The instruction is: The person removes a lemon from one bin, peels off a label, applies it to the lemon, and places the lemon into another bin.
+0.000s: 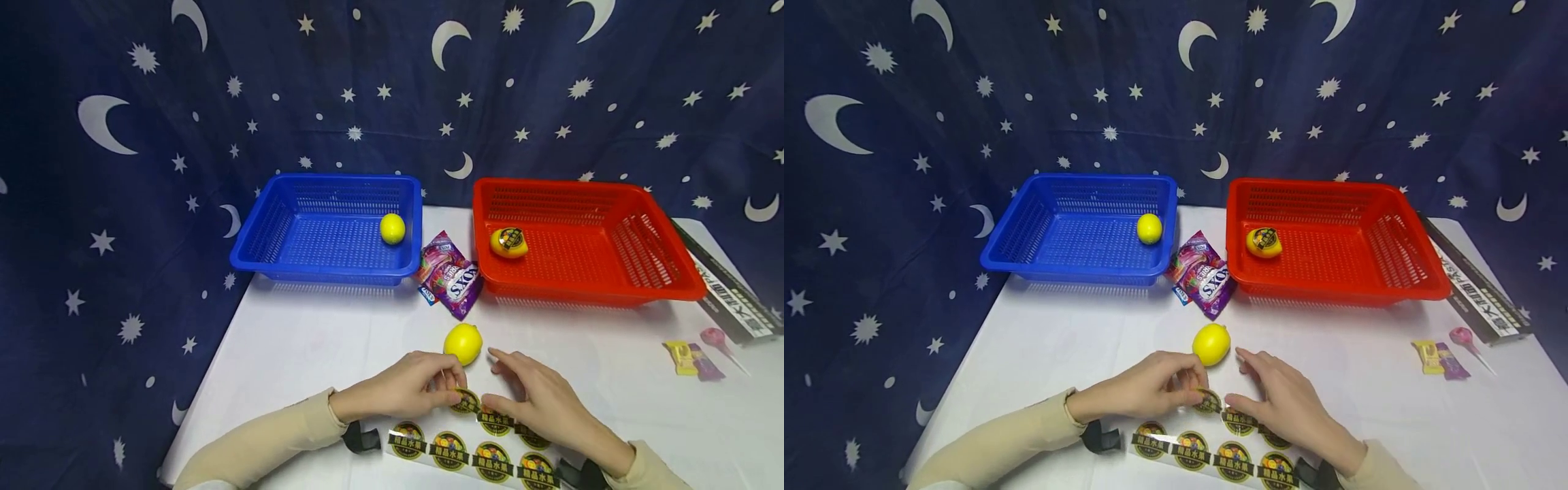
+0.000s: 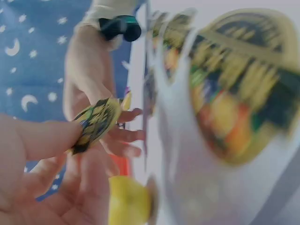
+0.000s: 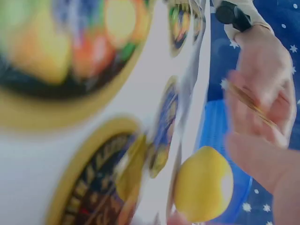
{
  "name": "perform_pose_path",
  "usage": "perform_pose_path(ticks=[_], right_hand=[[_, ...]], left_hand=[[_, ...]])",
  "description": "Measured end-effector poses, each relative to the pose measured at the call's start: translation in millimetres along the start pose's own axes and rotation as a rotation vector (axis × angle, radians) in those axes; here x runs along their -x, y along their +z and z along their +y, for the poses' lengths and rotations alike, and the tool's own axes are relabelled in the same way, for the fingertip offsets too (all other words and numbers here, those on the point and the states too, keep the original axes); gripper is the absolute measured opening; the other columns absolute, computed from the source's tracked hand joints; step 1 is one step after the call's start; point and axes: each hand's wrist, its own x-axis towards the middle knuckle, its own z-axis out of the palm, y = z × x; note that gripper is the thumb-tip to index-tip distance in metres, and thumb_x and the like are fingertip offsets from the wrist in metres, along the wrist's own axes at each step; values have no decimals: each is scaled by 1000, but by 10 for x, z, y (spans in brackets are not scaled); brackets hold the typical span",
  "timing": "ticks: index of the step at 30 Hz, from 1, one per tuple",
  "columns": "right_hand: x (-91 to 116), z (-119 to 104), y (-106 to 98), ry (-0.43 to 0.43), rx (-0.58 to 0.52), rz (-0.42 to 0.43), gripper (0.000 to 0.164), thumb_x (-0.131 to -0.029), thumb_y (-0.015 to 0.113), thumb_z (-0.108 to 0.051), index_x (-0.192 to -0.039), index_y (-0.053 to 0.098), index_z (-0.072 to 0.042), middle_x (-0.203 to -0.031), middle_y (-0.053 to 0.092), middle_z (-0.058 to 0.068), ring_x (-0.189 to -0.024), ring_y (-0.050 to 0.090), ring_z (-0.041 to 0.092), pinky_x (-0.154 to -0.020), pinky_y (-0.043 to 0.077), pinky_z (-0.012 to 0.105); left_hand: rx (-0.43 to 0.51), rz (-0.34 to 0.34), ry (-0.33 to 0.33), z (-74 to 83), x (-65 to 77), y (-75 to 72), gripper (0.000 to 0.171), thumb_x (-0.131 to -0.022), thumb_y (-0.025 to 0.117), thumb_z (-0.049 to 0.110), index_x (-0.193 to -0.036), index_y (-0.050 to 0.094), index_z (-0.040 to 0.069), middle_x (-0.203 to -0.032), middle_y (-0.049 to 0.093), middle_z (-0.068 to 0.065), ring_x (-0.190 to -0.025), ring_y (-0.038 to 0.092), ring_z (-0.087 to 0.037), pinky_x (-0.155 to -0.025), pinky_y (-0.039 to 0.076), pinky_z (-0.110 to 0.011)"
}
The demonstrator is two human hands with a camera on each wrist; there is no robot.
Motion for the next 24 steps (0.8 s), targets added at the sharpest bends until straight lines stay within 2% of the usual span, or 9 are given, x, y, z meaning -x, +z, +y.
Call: perform_pose_path(ticks=[2, 3, 5, 8, 11, 13, 16, 19, 24], right_hand=[[-120, 2, 15, 14, -54, 19, 85, -82, 81, -55, -147, 54, -8, -111, 72, -7, -94, 65, 9, -76, 53, 34], [-180, 5, 26, 11, -68, 27, 87, -82, 82, -53, -149, 51, -6, -117, 73, -2, -100, 68, 15, -79, 55, 39], [-292, 7, 61, -12, -76, 50, 89, -82, 83, -50, -151, 47, -5, -119, 74, 3, -101, 70, 19, -79, 55, 42], [-448, 3, 104, -45, -82, 58, 84, -83, 82, -51, -150, 51, -10, -106, 72, 0, -89, 65, 13, -73, 50, 33], [-560, 7, 141, -71, -91, 38, 75, -85, 80, -51, -146, 56, -16, -89, 64, -6, -76, 53, 6, -67, 40, 24], [-605, 15, 149, -87, -107, 20, 70, -85, 80, -50, -144, 59, -20, -84, 60, -8, -72, 50, 4, -65, 38, 22], [-648, 31, 141, -114, -132, 5, 70, -84, 82, -45, -146, 59, -22, -86, 62, -9, -73, 53, 2, -66, 40, 21], [-680, 46, 116, -132, -155, -2, 72, -83, 84, -41, -147, 58, -20, -89, 64, -7, -74, 55, 3, -67, 41, 23], [-698, 59, 81, -133, -150, -27, 75, -82, 84, -43, -146, 58, -14, -88, 65, -6, -73, 54, 5, -68, 40, 22]], left_hand=[[133, 64, -29, -26, -45, -86, 11, -96, 72, 15, -106, 67, 15, -87, 66, 4, -74, 55, 4, -65, 50, -14], [174, 105, -37, -52, -80, -120, 12, -96, 71, 13, -108, 67, 13, -88, 67, 2, -74, 56, 3, -63, 50, -15], [230, 187, -63, -107, -168, -176, 12, -96, 71, 11, -108, 67, 11, -91, 68, -3, -73, 57, 0, -60, 50, -17], [258, 284, -115, -190, -307, -234, 14, -96, 70, 11, -109, 68, 10, -94, 70, -6, -71, 58, -2, -58, 49, -19], [275, 320, -184, -245, -397, -253, 16, -94, 72, 11, -109, 69, 9, -95, 71, -7, -66, 58, -4, -54, 50, -20], [268, 324, -218, -264, -424, -255, 16, -93, 74, 12, -108, 70, 10, -95, 71, -7, -62, 58, -4, -53, 51, -21], [222, 336, -240, -270, -423, -249, 17, -92, 75, 14, -108, 71, 13, -94, 72, -5, -62, 59, -3, -55, 52, -22], [118, 372, -215, -259, -403, -245, 22, -91, 76, 19, -113, 72, 16, -99, 72, -4, -67, 63, -5, -61, 52, -20], [-152, 426, -135, -232, -352, -202, 29, -94, 75, 27, -122, 76, 20, -110, 70, -1, -85, 68, -12, -73, 49, -21]])
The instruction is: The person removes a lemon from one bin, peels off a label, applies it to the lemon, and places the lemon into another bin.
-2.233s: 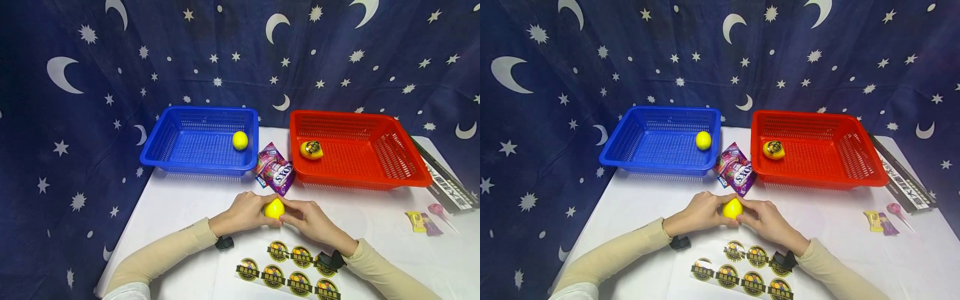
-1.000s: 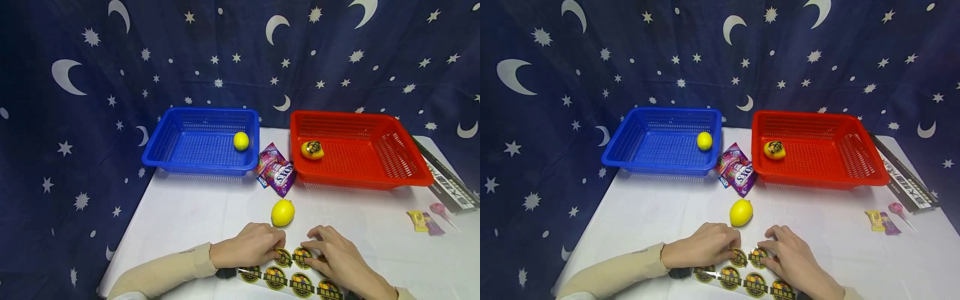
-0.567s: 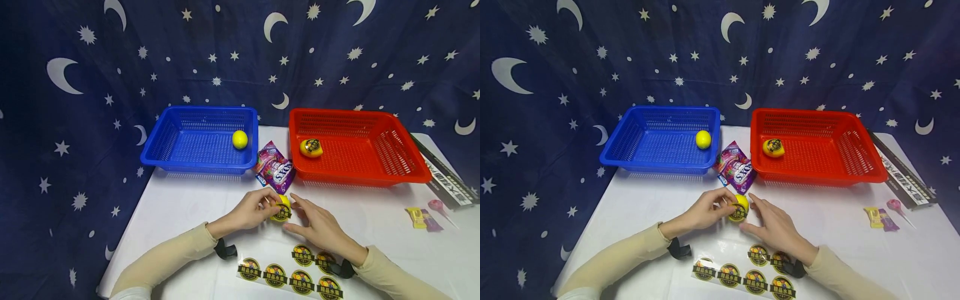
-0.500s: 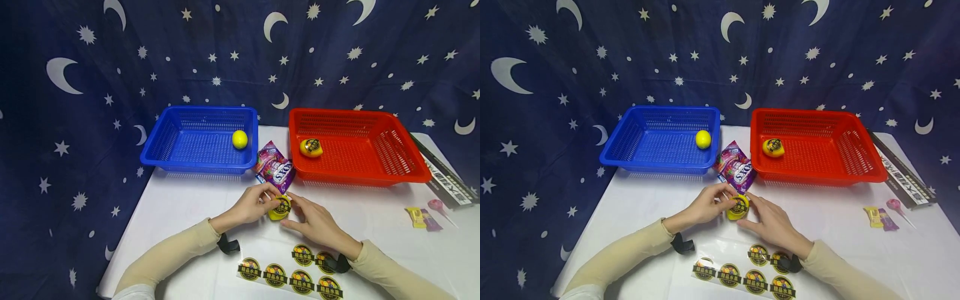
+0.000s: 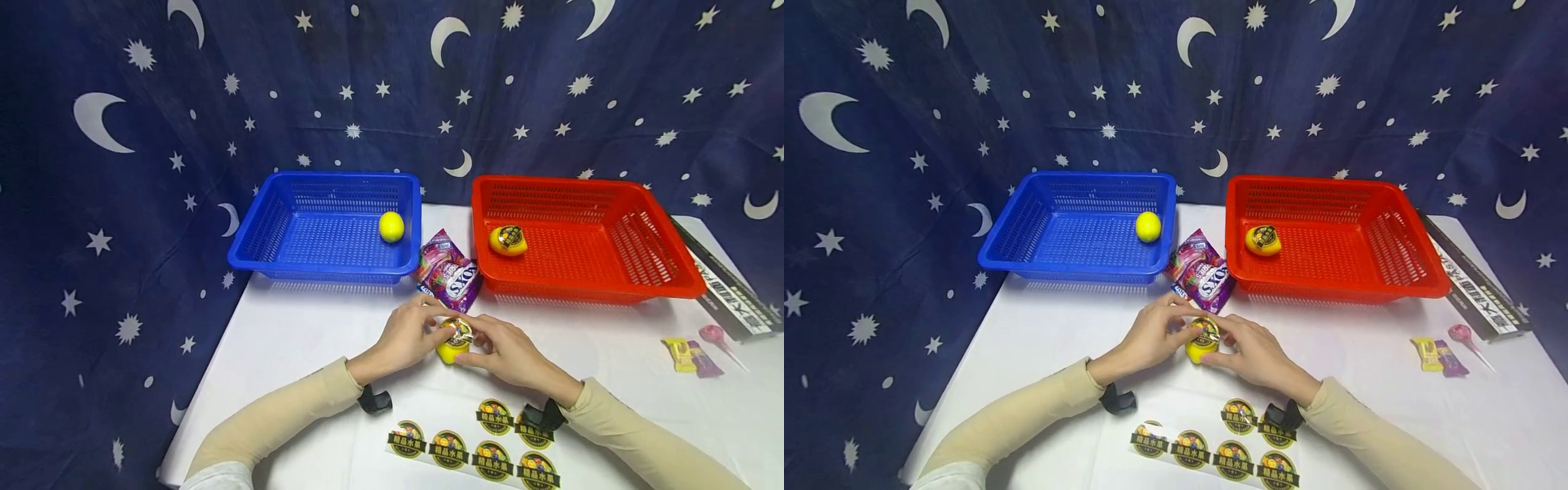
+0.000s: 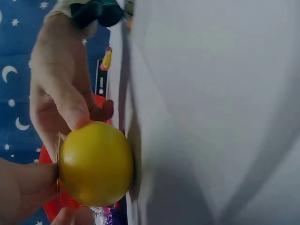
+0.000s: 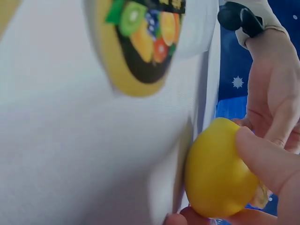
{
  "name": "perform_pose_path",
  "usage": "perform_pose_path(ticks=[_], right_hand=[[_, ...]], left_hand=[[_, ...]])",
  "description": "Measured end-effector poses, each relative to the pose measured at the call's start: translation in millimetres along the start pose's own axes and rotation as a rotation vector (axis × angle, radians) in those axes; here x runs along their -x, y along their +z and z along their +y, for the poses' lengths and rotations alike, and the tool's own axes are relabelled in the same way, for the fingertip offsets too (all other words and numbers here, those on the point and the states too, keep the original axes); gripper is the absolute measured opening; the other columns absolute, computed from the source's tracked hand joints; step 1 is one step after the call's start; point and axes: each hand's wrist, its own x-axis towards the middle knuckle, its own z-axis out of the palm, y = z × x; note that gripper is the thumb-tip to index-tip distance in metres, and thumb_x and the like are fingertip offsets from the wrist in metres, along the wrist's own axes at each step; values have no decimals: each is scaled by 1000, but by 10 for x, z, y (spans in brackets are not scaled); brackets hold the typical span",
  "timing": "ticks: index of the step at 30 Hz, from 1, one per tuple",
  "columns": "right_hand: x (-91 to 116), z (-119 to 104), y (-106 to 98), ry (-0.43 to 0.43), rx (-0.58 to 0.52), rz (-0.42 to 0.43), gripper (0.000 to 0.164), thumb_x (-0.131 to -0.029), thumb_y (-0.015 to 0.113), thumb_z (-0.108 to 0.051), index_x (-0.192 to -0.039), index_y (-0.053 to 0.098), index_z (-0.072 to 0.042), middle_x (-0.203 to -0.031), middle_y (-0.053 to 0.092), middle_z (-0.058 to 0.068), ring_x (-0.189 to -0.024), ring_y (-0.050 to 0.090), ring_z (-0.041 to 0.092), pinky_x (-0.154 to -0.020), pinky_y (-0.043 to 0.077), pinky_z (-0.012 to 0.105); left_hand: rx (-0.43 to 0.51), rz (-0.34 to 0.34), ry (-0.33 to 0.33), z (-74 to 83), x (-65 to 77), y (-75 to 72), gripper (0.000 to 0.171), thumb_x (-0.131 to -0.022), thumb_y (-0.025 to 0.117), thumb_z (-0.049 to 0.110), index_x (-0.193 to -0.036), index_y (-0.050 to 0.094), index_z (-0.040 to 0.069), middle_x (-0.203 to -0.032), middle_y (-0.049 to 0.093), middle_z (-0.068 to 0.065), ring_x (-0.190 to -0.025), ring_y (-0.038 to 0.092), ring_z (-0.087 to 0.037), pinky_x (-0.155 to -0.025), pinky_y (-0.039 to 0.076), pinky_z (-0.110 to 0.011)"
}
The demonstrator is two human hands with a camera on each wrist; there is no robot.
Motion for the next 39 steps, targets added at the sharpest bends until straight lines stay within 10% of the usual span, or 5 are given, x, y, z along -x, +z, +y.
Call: perform_pose_path(ticks=[8, 18, 25, 32, 39], right_hand=[[-6, -31, -48, -26, -26, 117, 54, -87, 81, -38, -136, 68, -19, -115, 79, -1, -88, 75, 8, -75, 53, 32], [-21, -12, 1, -78, -54, 222, 33, -90, 79, -20, -121, 76, -7, -118, 77, 9, -99, 77, 23, -75, 63, 32], [40, -63, 26, -175, 117, 260, 35, -92, 76, -19, -123, 74, -3, -121, 75, 13, -111, 73, 31, -86, 60, 48], [3, -90, 52, -36, -1, 143, 70, -81, 86, -40, -138, 64, -5, -110, 79, 8, -81, 74, 13, -73, 58, 29], [-52, -75, -60, -46, -40, 92, 63, -71, 94, -40, -127, 74, -19, -103, 78, -6, -72, 62, 1, -64, 47, 20]], left_hand=[[-164, 14, 132, -10, 36, 29, 25, -100, 68, 29, -119, 77, 17, -119, 78, 0, -110, 74, -15, -91, 59, -34], [-64, -48, 117, -85, 9, -8, 29, -96, 72, 29, -120, 75, 12, -123, 73, -3, -117, 70, -17, -100, 56, -32], [-95, -32, 144, -91, 13, 7, 30, -96, 71, 30, -120, 74, 11, -122, 73, -4, -117, 69, -17, -98, 57, -32], [-73, -21, 137, -78, 22, 7, 28, -95, 73, 29, -116, 76, 10, -119, 75, -5, -114, 71, -17, -96, 58, -32], [-123, -12, 149, 31, -26, -74, 27, -97, 71, 38, -116, 80, 22, -84, 79, 7, -65, 63, 0, -56, 44, -17]])
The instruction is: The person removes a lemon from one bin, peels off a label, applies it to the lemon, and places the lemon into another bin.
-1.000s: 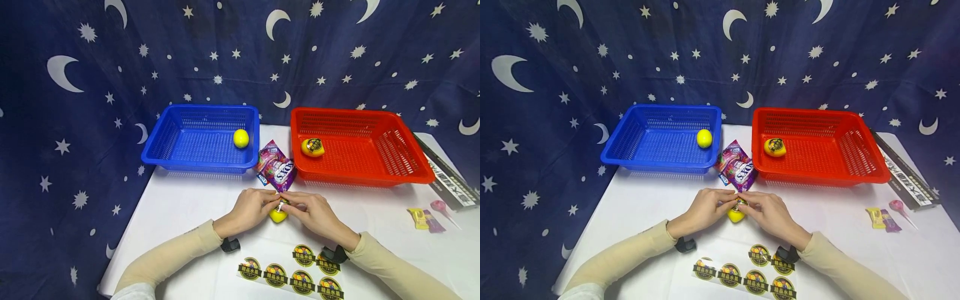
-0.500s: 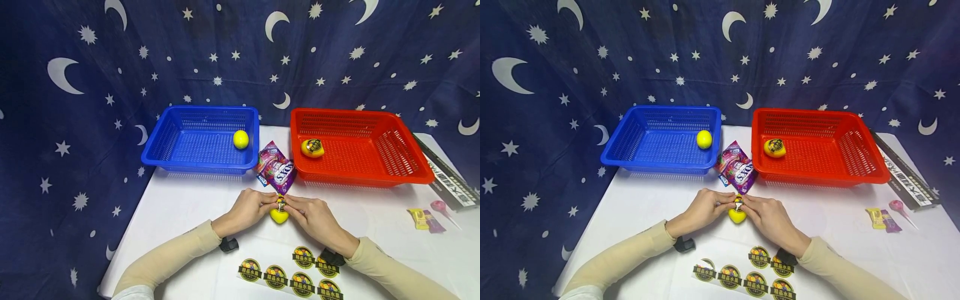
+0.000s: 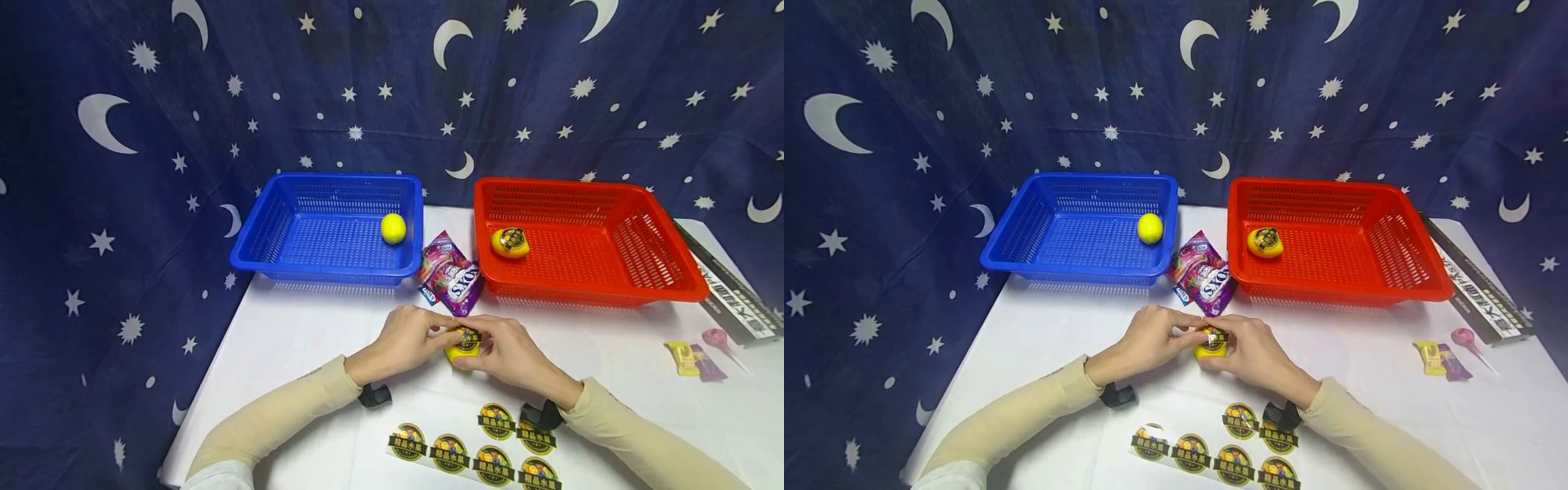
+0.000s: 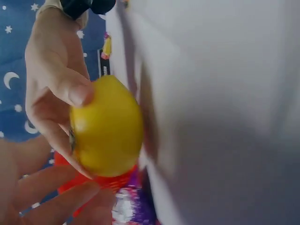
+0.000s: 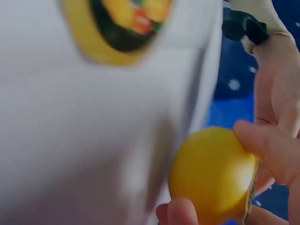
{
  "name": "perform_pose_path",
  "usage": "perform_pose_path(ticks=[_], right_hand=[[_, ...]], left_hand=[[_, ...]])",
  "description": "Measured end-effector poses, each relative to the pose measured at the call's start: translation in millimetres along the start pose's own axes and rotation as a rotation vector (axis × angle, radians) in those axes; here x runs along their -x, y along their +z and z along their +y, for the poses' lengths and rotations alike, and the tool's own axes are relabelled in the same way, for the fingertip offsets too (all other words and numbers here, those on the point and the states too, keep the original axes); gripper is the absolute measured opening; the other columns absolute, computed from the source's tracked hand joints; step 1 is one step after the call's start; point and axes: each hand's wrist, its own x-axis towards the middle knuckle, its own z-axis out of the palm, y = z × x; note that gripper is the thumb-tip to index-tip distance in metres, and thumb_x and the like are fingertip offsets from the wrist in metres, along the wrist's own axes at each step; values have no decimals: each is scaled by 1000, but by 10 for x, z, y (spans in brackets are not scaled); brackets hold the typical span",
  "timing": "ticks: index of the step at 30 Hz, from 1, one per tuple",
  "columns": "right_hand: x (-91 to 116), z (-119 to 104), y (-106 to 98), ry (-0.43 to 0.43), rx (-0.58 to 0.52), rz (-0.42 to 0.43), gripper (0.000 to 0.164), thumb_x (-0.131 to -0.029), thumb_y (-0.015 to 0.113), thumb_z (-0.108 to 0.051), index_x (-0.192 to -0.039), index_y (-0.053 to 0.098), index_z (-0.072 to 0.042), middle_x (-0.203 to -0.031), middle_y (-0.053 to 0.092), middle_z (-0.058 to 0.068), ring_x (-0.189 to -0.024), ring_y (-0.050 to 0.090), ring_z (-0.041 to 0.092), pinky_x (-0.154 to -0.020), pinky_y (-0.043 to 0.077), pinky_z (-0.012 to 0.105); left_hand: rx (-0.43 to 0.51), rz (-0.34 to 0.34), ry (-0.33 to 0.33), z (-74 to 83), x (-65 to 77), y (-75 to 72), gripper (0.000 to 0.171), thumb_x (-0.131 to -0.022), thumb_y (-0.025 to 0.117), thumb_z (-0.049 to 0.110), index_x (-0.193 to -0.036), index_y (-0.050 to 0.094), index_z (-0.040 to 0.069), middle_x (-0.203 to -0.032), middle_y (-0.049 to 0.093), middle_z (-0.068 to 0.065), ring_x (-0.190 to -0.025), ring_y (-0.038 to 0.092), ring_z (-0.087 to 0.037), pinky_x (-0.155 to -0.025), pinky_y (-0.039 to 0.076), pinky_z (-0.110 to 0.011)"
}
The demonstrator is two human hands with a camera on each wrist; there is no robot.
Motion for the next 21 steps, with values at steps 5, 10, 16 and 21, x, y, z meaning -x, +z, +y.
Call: perform_pose_path(ticks=[5, 10, 16, 21], right_hand=[[38, -87, -572, 26, -24, -30, 62, -70, 95, -32, -126, 74, -17, -113, 78, 5, -74, 64, -1, -60, 54, 21], [-177, 40, -1408, 93, 46, -12, 64, -68, 96, -26, -127, 73, -14, -102, 78, 5, -67, 60, 2, -57, 53, 23], [-749, 696, -2012, 382, 87, -117, 68, -75, 92, -38, -134, 69, -17, -81, 73, -2, -59, 54, 12, -52, 40, 29], [-1011, 1232, -2006, 385, 112, -190, 71, -75, 92, -37, -135, 67, -9, -86, 72, 1, -63, 54, 13, -55, 42, 29]], left_hand=[[-65, 102, 26, 113, -188, -64, 34, -102, 60, 43, -119, 78, 20, -117, 78, 4, -103, 74, -12, -80, 58, -26], [-184, 132, 20, 238, -467, -58, 45, -101, 60, 50, -132, 71, 20, -142, 66, 1, -131, 63, -21, -102, 56, -39], [-370, 113, 5, 295, -754, 72, 51, -102, 54, 53, -144, 61, 25, -153, 57, 3, -123, 62, -17, -82, 60, -36], [-402, 126, -1, 271, -837, 168, 46, -103, 55, 50, -140, 66, 24, -149, 60, 4, -122, 67, -19, -83, 60, -37]])
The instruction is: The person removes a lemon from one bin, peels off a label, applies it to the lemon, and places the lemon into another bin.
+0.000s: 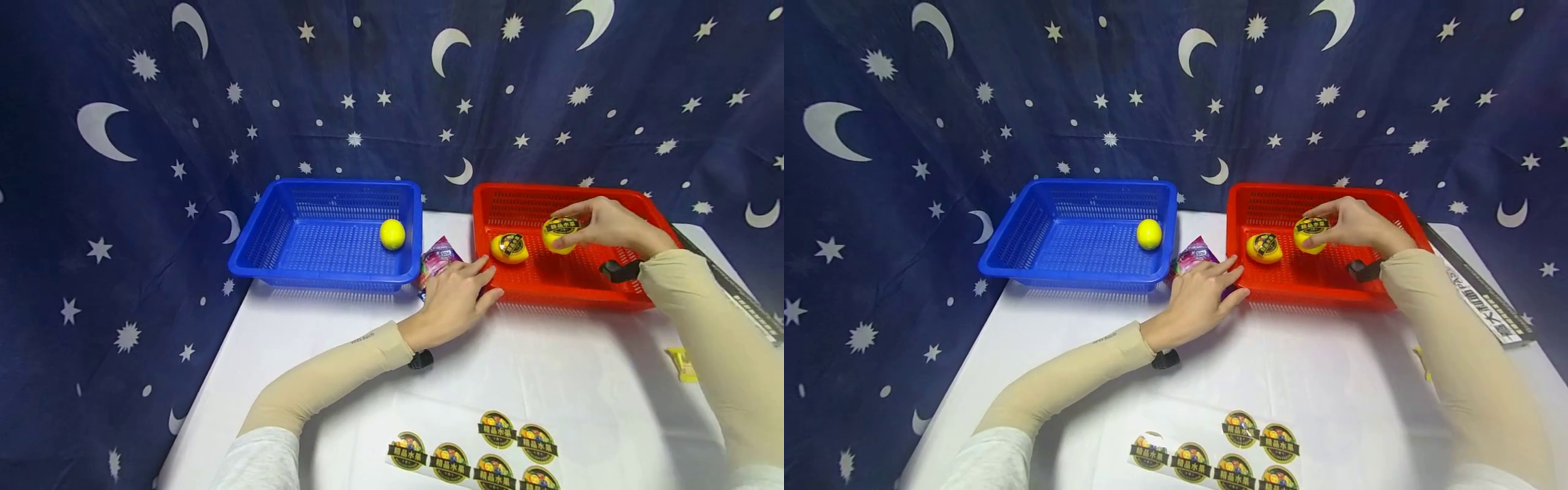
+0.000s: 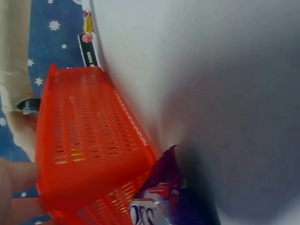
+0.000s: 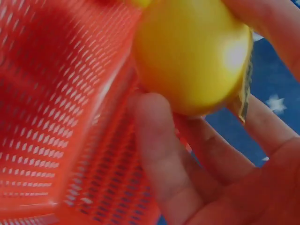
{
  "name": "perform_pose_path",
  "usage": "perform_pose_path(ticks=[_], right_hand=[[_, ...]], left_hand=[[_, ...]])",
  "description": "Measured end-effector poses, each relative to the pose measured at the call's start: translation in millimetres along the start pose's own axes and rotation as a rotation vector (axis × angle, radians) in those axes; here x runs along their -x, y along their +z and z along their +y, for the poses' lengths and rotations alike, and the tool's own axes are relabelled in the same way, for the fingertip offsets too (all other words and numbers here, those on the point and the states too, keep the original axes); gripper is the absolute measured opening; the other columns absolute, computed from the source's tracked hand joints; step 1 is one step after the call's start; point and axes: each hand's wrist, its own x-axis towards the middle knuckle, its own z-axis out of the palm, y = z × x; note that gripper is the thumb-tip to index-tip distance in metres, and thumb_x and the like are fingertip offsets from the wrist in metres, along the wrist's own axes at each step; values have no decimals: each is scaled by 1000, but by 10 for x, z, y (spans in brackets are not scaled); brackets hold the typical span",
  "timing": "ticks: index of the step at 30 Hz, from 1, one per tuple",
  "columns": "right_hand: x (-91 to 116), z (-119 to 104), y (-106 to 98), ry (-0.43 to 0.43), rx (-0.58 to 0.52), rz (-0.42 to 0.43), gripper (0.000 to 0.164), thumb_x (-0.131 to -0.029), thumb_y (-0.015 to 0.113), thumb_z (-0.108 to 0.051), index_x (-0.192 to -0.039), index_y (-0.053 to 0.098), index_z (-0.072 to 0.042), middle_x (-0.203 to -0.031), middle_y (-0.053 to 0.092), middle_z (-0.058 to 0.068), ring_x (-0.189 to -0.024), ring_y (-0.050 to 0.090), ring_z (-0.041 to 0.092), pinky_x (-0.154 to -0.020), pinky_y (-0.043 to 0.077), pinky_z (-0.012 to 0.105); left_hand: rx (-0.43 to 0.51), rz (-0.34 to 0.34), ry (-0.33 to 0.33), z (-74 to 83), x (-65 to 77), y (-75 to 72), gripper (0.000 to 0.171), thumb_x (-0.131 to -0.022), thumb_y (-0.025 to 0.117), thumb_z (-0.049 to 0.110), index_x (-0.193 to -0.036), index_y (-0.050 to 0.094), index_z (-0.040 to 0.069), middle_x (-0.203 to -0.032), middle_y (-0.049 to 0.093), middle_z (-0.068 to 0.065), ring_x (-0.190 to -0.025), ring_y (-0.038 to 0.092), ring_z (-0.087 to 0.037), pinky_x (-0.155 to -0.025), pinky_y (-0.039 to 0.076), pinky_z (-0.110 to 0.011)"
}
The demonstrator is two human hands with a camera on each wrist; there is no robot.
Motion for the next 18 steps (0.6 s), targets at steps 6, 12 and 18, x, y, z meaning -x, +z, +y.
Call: perform_pose_path(ticks=[6, 12, 18], right_hand=[[-259, 228, 204, -26, -1, -97, 72, -76, 92, -31, -135, 64, -1, -118, 70, 17, -78, 66, 24, -68, 54, 33], [-324, 260, 328, -78, 79, -151, 69, -74, 93, -25, -130, 65, 3, -134, 65, 26, -120, 58, 40, -101, 47, 57], [-313, 244, 348, -76, 79, -163, 69, -73, 94, -24, -128, 64, 4, -132, 65, 27, -119, 57, 41, -103, 44, 62]], left_hand=[[26, 49, 8, -38, -13, 44, 43, -101, 60, 50, -134, 70, 24, -143, 64, 5, -118, 71, -20, -82, 60, -33], [42, 47, 1, -45, -14, 42, 43, -100, 61, 51, -134, 70, 26, -143, 64, 6, -117, 71, -19, -71, 60, -32], [31, 46, -2, -35, -19, 38, 42, -100, 62, 50, -133, 70, 26, -142, 65, 6, -114, 72, -19, -68, 58, -29]])
